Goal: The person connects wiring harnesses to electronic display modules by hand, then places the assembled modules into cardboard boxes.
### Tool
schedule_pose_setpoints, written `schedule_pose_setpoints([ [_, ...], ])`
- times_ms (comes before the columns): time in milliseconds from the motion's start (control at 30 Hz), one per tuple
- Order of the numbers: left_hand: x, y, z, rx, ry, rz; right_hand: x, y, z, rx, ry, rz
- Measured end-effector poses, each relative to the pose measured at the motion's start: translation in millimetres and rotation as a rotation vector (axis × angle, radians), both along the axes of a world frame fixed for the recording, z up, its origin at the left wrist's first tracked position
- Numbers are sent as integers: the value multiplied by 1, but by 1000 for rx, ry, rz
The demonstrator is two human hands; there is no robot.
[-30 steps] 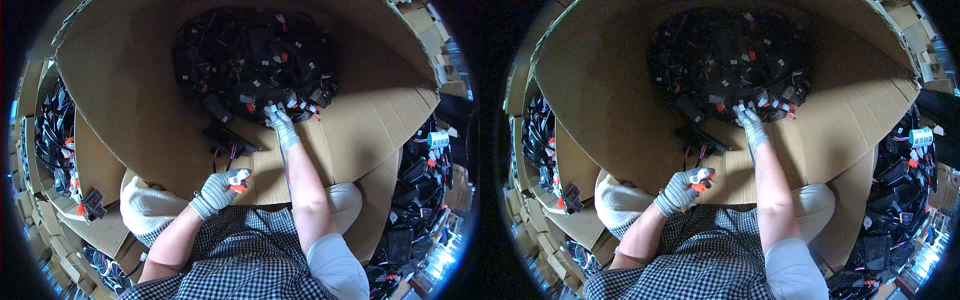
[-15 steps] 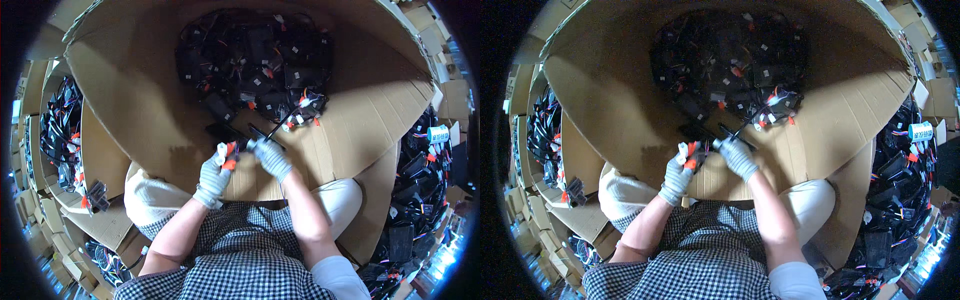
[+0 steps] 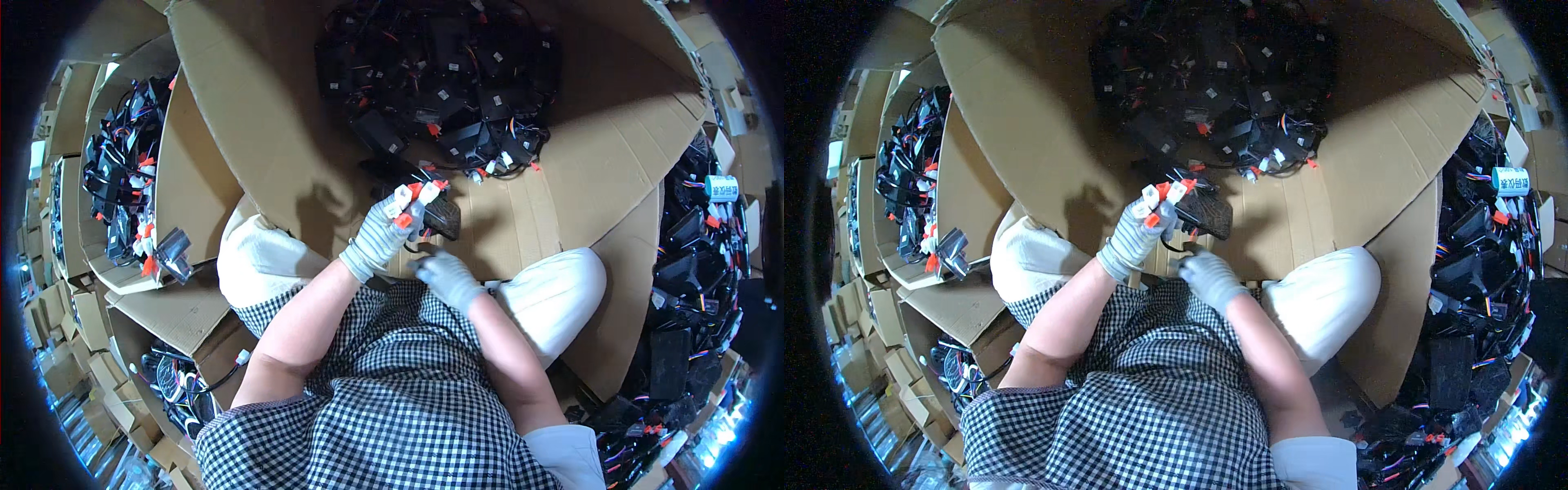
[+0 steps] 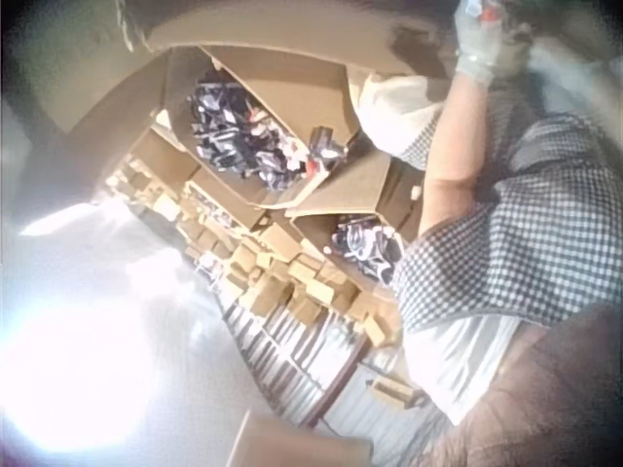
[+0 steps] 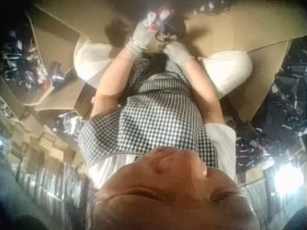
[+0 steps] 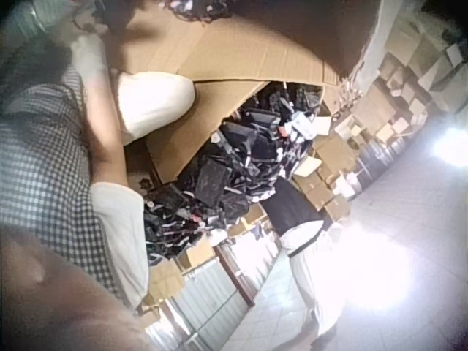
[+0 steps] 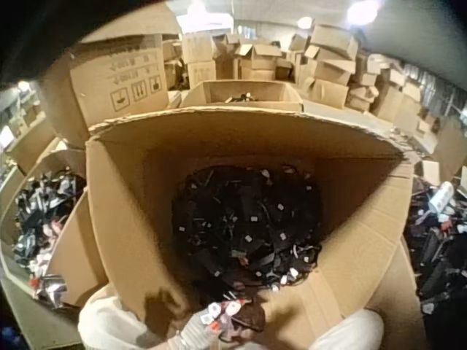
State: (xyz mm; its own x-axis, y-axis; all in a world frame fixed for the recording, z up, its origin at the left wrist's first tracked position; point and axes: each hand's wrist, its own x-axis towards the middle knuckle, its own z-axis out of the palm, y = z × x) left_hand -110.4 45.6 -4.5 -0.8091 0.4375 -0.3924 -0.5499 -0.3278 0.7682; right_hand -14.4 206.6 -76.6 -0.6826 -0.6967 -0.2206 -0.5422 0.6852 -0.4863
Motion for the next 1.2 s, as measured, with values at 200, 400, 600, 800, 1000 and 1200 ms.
schedule_pose_setpoints([
  [200, 6, -9, -1, -35, -131, -84, -5, 33, 103, -967, -935, -1082],
  [400, 10, -13, -10, -470, 338, -510, -16, 40, 80, -307, -209, -740],
  [600, 15, -21, -22, -664, 616, -873, -20, 50, 77, -288, -612, -307],
  [800, 15, -32, -32, -655, 683, -989, -14, 34, 57, -186, -651, -299],
  [1000, 15, -30, -38, -854, 699, -1189, -16, 30, 53, -137, -604, -300],
  [1200, 18, -30, -39, -885, 753, -1143, -17, 25, 50, -89, -642, -265],
])
